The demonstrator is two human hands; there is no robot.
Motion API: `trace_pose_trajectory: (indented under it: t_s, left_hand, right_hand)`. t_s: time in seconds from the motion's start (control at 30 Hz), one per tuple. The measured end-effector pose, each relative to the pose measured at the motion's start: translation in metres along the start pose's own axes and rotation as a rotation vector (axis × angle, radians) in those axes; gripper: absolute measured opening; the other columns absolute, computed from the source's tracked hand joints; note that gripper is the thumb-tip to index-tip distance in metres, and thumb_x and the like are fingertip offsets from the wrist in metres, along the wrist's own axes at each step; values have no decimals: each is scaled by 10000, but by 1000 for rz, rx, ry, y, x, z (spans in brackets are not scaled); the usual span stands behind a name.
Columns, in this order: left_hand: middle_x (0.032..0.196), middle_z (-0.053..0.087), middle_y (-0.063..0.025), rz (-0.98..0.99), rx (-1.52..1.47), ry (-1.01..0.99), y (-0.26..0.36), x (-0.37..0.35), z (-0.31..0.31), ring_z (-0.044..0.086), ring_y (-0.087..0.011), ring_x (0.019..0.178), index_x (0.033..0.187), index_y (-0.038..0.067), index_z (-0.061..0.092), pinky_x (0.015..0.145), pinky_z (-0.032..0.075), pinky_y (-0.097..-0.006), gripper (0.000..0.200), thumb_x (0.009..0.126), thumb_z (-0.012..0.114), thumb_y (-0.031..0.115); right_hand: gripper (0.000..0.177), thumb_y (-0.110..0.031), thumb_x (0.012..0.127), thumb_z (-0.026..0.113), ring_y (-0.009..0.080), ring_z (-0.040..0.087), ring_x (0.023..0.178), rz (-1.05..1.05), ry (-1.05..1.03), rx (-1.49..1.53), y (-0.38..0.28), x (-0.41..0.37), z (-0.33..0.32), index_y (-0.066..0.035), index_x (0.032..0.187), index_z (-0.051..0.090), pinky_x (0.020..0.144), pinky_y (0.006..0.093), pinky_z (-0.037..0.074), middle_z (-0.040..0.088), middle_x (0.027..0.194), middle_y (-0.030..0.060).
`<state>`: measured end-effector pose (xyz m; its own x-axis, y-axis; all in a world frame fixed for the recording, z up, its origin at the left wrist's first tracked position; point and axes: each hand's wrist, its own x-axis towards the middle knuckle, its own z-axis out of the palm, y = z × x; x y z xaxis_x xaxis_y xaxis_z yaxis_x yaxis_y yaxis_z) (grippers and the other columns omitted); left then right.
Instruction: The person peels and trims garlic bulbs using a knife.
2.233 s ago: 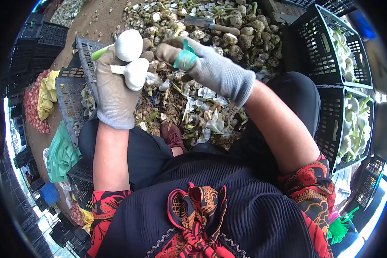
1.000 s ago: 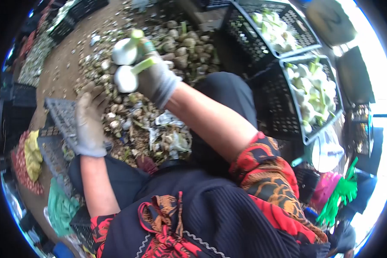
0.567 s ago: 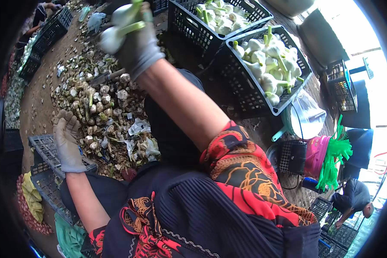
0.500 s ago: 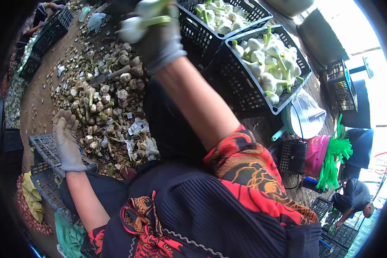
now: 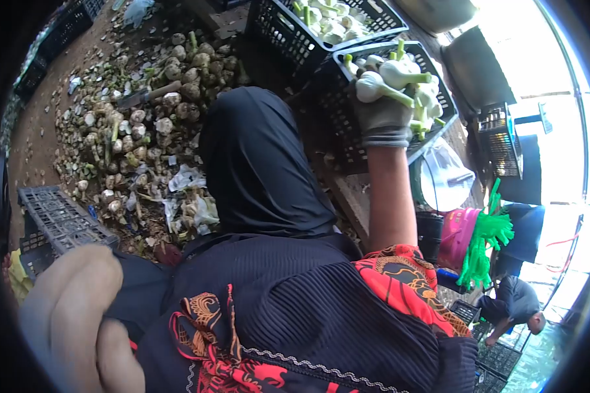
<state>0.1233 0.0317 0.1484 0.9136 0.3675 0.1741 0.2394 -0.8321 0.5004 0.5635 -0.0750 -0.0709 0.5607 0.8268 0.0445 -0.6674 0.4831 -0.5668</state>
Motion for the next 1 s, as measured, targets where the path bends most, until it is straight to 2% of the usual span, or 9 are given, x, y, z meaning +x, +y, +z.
trace_pose_trajectory:
  t_s: [0.27,0.4,0.47,0.57,0.6,0.67,0.7,0.8,1.0]
  left_hand:
    - [1013,667,-170,64,11,-45,5,19,11,663,-295,919,1126,-33,617,845,505,-344,330,824,620,99]
    - [1009,672,-161,-3,21,-50,0,15,13,667,-285,913,1136,-19,621,833,508,-339,338,834,630,133]
    - [1007,675,-156,-61,40,-19,-5,12,16,669,-280,910,1140,-12,623,828,510,-336,342,839,636,149]
    - [1004,678,-150,-292,101,1,-28,19,23,671,-272,906,1147,-1,626,819,512,-332,349,846,643,174]
    - [1002,680,-147,-392,143,23,-40,19,25,672,-269,905,1150,2,626,816,513,-331,351,849,646,183]
    - [1000,682,-143,-518,225,76,-81,12,29,674,-264,902,1155,9,628,810,514,-328,356,854,651,199]
    - [1010,685,-136,-532,258,105,-105,4,30,675,-252,920,1167,30,632,812,513,-329,364,863,651,230]
    - [1054,685,-126,-539,388,122,-174,-18,39,670,-218,991,1209,69,631,841,507,-335,396,890,643,304]
    - [1127,674,-136,-755,151,11,-245,-64,44,650,-214,1058,1260,10,587,923,493,-320,483,924,626,354]
  right_hand:
    - [593,-622,901,466,337,621,925,17,37,-29,34,4,2,-97,1146,592,814,516,529,635,1027,142]
    - [591,-636,863,509,329,611,886,90,105,-82,29,49,-8,-64,988,593,827,521,518,625,968,152]
    - [560,-650,843,526,297,620,920,178,110,92,8,93,-13,-107,935,627,916,480,483,641,974,119]
    - [659,-634,947,394,312,539,1214,-79,388,-239,1,135,-7,-103,1326,489,1101,564,327,635,1215,125]
    - [729,-629,963,356,376,504,1261,-17,361,-54,-15,168,-27,-25,1364,435,1068,604,373,611,1252,192]
    - [612,-482,991,398,424,491,1255,-177,358,-500,10,183,-8,7,1356,437,987,613,461,523,1335,252]
    - [572,-451,993,409,410,489,1260,-166,412,-519,31,177,19,5,1334,457,992,605,462,513,1348,241]
    - [466,-356,990,457,333,495,1270,-25,217,-627,72,212,35,-1,1291,497,1015,544,471,536,1340,180]
    - [201,-194,948,613,145,637,834,354,-471,-898,260,142,189,-54,1091,620,703,288,533,624,939,20]
